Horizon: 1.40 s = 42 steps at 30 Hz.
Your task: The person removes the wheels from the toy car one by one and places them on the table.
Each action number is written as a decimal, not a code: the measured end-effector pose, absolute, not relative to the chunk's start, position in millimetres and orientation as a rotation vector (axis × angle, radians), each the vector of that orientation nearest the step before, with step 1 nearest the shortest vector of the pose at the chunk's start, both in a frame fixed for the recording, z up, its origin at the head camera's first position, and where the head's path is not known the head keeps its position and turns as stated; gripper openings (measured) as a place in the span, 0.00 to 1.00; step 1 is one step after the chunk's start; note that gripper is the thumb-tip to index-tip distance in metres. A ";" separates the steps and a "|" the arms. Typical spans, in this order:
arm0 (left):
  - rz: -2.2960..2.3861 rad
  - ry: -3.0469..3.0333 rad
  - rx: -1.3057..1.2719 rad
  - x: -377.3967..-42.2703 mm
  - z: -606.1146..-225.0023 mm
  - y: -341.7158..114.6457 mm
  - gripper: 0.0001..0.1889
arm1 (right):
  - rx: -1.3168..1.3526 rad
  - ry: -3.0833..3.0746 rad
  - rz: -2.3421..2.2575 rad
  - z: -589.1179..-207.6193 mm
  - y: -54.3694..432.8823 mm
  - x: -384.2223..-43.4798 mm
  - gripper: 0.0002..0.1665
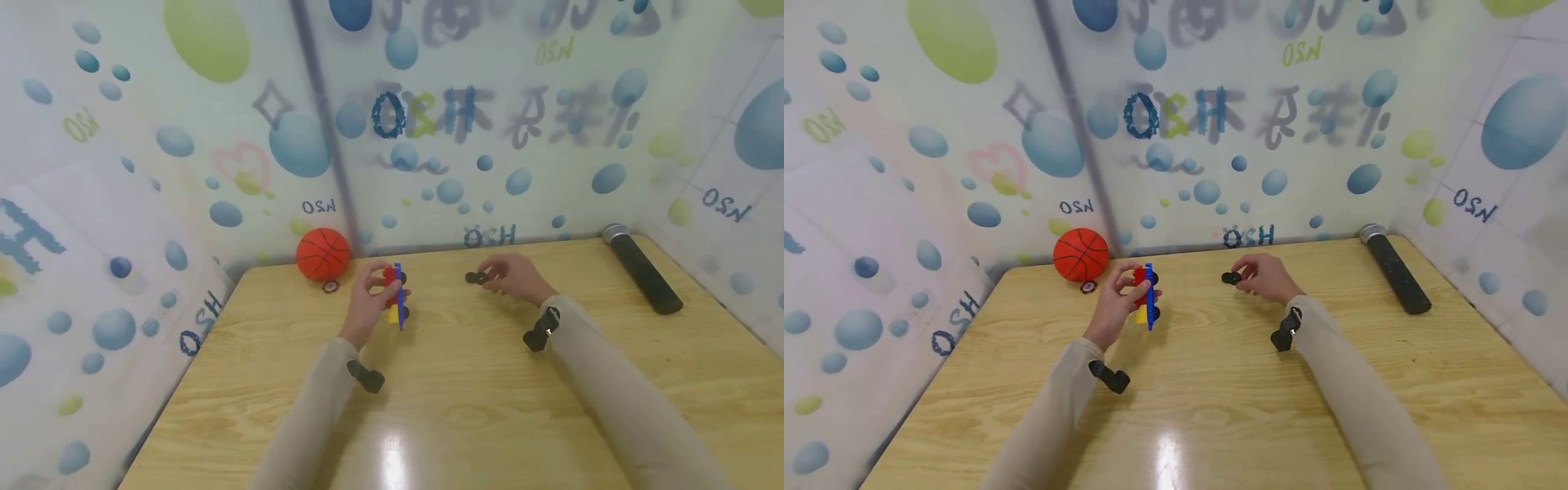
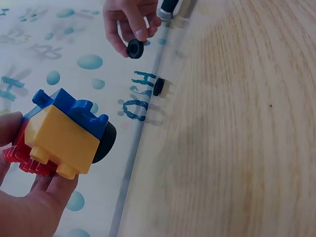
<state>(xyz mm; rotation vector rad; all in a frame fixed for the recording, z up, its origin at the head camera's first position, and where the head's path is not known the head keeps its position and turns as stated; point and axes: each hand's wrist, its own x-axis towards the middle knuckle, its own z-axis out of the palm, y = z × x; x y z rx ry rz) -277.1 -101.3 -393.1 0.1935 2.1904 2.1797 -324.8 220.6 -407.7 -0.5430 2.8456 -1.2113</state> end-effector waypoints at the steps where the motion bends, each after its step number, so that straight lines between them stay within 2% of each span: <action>1: 2.178 2.190 0.191 -276.8 -393.5 -101.6 0.18 | -0.526 2.842 -1.209 -408.6 222.3 -326.7 0.20; 10: 2.148 2.218 0.197 -276.3 -392.5 -102.8 0.18 | -0.314 2.883 -1.084 -409.3 223.6 -335.6 0.18; 18: 2.154 2.201 0.225 -276.4 -396.3 -102.9 0.19 | -0.165 2.914 -1.045 -425.3 223.1 -345.3 0.18; 26: 2.141 2.204 0.242 -280.1 -395.2 -99.4 0.18 | -0.075 2.942 -0.988 -430.1 217.3 -353.1 0.19; 36: 2.109 2.207 0.225 -280.8 -395.4 -97.7 0.18 | 0.007 2.897 -0.969 -427.5 215.5 -355.7 0.25; 42: 2.096 2.206 0.251 -280.8 -395.9 -96.0 0.18 | -0.020 2.906 -0.948 -428.6 218.3 -357.5 0.23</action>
